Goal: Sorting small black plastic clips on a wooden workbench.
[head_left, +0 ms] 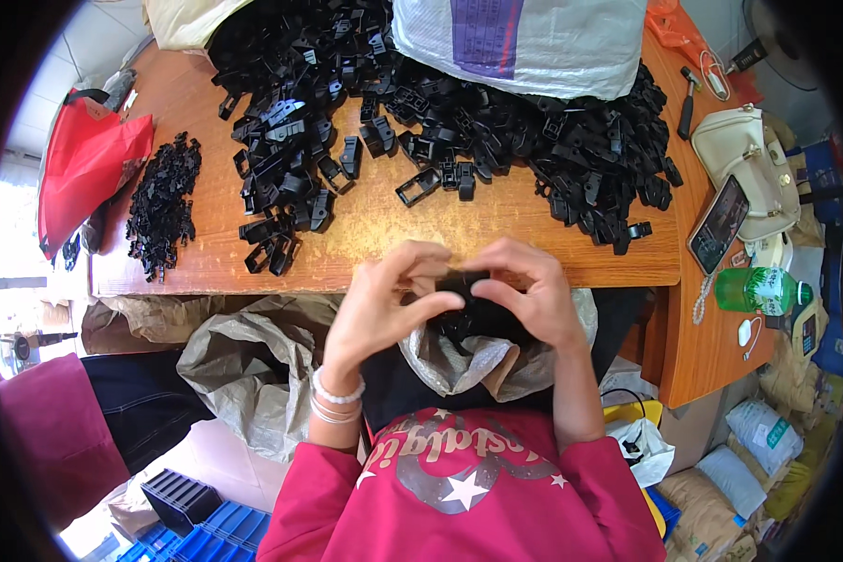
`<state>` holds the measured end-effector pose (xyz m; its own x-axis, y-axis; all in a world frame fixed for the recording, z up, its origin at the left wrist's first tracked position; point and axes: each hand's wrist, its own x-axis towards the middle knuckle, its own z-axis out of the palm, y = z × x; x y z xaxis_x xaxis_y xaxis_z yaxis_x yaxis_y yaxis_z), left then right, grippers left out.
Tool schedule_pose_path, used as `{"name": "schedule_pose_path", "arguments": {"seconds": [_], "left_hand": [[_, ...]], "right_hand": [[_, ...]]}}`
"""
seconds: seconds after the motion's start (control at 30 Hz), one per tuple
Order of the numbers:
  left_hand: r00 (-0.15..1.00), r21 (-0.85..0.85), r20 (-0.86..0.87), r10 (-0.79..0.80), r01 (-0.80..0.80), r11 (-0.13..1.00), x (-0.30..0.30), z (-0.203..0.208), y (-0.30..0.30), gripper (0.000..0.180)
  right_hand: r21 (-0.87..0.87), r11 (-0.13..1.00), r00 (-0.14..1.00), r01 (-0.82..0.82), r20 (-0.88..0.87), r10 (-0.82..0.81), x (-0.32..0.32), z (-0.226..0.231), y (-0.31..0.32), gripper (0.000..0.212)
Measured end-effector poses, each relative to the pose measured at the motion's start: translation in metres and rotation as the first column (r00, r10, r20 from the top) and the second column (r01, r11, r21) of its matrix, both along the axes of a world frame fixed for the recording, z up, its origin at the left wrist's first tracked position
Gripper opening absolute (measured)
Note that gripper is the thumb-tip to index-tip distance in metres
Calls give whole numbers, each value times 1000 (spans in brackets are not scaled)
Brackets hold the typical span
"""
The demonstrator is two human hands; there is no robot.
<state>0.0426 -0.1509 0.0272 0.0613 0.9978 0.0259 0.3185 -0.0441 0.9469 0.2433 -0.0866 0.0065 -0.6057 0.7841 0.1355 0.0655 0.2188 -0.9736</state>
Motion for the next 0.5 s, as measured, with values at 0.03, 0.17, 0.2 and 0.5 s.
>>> {"name": "schedule_pose_path", "arguments": {"seconds": [0.03, 0.17, 0.2, 0.5], "left_hand": [[999, 7, 12, 30, -30, 1000, -5, -5, 2, 32], [946, 171, -121, 301, -279, 945, -5, -16, 25, 20], [910, 341, -234, 342, -253, 906, -5, -17, 31, 20], [683, 442, -587, 434, -179, 879, 5, -39, 61, 17]], "right_hand": [[41, 998, 999, 38, 34, -40, 5, -3, 3, 18], [716, 631, 746, 298, 238, -622, 6, -17, 28, 22], [782, 564, 630, 265, 303, -715, 3, -18, 34, 23], [779, 574, 641, 251, 310, -702, 2, -28, 23, 4]]}}
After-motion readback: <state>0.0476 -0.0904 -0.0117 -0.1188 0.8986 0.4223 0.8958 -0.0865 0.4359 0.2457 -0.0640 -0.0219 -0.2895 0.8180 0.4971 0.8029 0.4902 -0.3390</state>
